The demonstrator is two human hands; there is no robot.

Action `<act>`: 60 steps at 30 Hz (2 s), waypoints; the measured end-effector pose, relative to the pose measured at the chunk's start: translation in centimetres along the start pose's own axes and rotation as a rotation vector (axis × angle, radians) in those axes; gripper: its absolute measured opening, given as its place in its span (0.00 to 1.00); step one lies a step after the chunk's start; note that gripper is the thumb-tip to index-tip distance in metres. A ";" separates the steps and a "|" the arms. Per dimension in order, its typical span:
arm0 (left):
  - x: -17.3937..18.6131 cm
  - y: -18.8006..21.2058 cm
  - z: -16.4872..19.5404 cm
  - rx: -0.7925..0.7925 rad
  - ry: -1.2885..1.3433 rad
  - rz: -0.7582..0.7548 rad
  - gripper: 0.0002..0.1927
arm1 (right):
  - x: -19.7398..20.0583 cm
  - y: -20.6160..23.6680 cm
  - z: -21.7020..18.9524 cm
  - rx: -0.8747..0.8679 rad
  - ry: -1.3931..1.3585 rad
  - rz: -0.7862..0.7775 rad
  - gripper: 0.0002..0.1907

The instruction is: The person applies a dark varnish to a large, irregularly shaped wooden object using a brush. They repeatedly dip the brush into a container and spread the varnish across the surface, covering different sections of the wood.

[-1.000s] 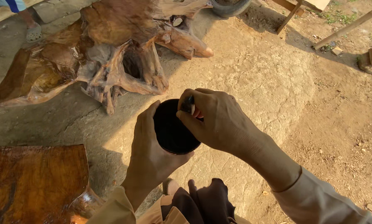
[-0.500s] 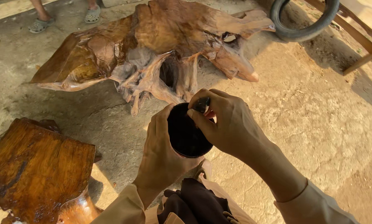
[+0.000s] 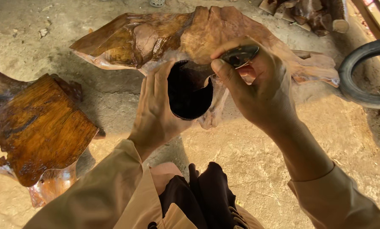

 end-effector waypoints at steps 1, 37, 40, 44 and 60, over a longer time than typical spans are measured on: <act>-0.5 -0.7 -0.8 -0.002 -0.018 0.003 0.54 | -0.2 -0.6 0.7 0.047 -0.002 0.002 0.06; -7.7 -10.8 -40.4 0.373 0.041 -0.157 0.55 | -24.5 -21.2 30.6 -0.478 -0.067 -0.158 0.08; -10.1 -11.4 -41.9 0.402 0.047 -0.149 0.54 | -24.2 -21.8 32.8 -0.436 -0.001 -0.104 0.08; -12.0 -12.9 -44.4 0.429 0.063 -0.123 0.54 | -24.8 -22.8 36.2 -0.505 -0.162 -0.081 0.05; -23.6 -13.9 -54.5 0.401 0.008 -0.034 0.56 | -26.4 -22.4 49.2 -0.515 -0.197 -0.071 0.05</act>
Point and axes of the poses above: each hand's wrist, its own y-axis away from the middle knuckle, its own x-axis out of the back of the hand, z = x × y, the point moved 8 cm from there along -y, towards the middle knuckle, and after that the axes turned 3 degrees about z, right-handed, at the moved point
